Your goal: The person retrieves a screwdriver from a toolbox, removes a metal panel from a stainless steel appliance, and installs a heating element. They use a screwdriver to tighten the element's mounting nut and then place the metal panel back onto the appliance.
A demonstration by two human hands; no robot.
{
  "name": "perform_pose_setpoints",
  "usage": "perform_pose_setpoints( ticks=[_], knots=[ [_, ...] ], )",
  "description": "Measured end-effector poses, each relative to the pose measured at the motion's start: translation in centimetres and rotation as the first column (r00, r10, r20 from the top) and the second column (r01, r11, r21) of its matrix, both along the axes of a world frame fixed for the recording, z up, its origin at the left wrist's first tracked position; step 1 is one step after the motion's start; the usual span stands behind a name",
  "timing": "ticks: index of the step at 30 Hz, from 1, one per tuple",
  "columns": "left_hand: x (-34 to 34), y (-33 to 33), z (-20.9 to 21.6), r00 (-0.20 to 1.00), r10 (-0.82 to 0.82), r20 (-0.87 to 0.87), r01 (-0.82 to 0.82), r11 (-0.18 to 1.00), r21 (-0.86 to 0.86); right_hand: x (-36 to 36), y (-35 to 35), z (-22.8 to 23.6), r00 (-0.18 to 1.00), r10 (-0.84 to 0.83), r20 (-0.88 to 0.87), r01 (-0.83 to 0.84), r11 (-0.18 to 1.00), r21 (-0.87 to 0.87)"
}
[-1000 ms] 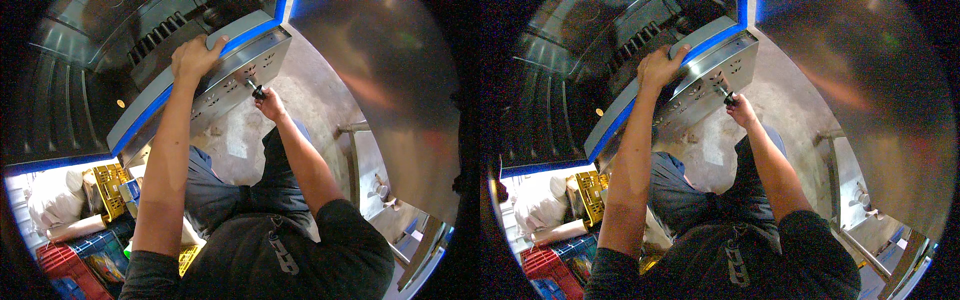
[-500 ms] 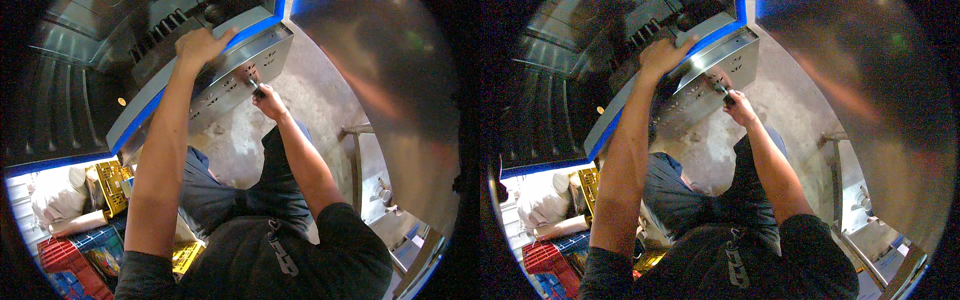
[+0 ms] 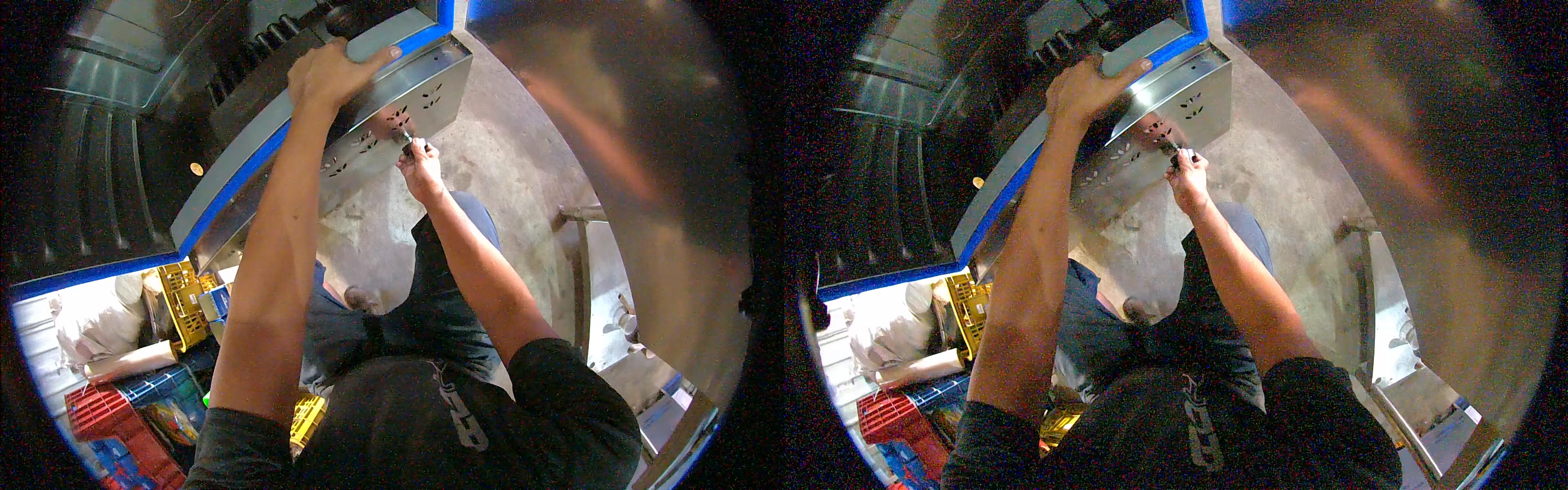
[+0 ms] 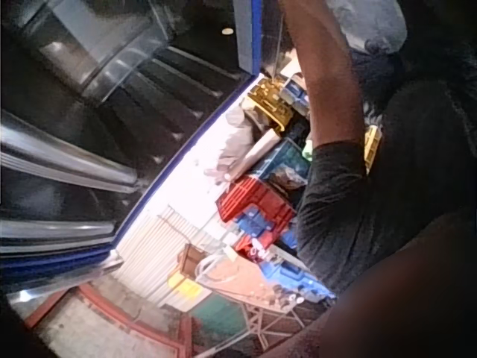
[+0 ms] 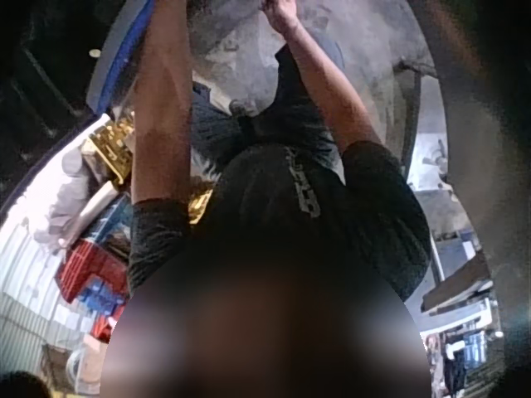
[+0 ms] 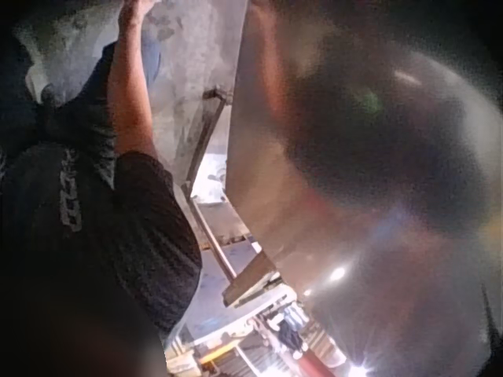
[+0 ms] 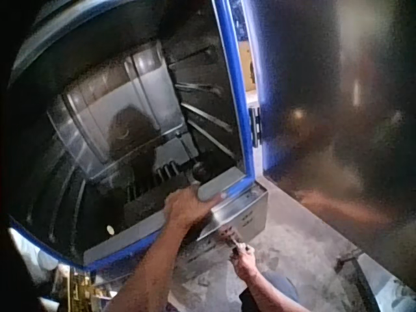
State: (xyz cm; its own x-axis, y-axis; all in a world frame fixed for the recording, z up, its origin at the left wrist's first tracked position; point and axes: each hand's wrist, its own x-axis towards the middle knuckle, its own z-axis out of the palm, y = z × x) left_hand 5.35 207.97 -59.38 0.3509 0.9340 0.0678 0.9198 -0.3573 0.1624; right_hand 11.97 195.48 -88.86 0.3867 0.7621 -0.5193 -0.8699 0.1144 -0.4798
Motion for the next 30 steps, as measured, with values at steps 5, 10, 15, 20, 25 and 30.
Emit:
perform_pose_setpoints(
  ticks=[5, 10, 15, 20, 25, 30],
  knots=[
    [-0.2, 0.3, 0.0, 1.0, -0.029, -0.002, 0.029, 1.0, 0.001, 1.1, 0.4, -0.2, 0.99, 0.128, 0.05, -0.13, 0.991, 0.021],
    [-0.2, 0.4, 0.1, 0.999, -0.033, 0.005, 0.033, 0.999, -0.011, 2.8, -0.1, 0.3, 0.938, 0.298, 0.178, -0.283, 0.953, -0.107],
    [-0.1, 0.3, 0.0, 1.0, -0.022, 0.01, 0.022, 1.0, -0.004, 1.3, 0.1, 1.0, 0.95, 0.203, 0.238, -0.176, 0.976, -0.13],
    [-0.2, 0.1, 0.1, 0.999, -0.045, 0.017, 0.045, 0.999, -0.001, -0.9, 1.1, 1.3, 0.98, 0.045, 0.194, -0.014, 0.987, -0.16],
    [-0.2, 0.3, -0.1, 0.998, -0.046, 0.042, 0.045, 0.999, 0.019, -0.5, 1.5, 0.9, 0.977, 0.057, 0.207, -0.031, 0.992, -0.126],
    [-0.3, 0.5, -0.5, 0.999, -0.051, 0.018, 0.05, 0.998, 0.031, -0.2, 1.4, 1.2, 0.981, 0.061, 0.183, -0.041, 0.993, -0.11]
  ],
)
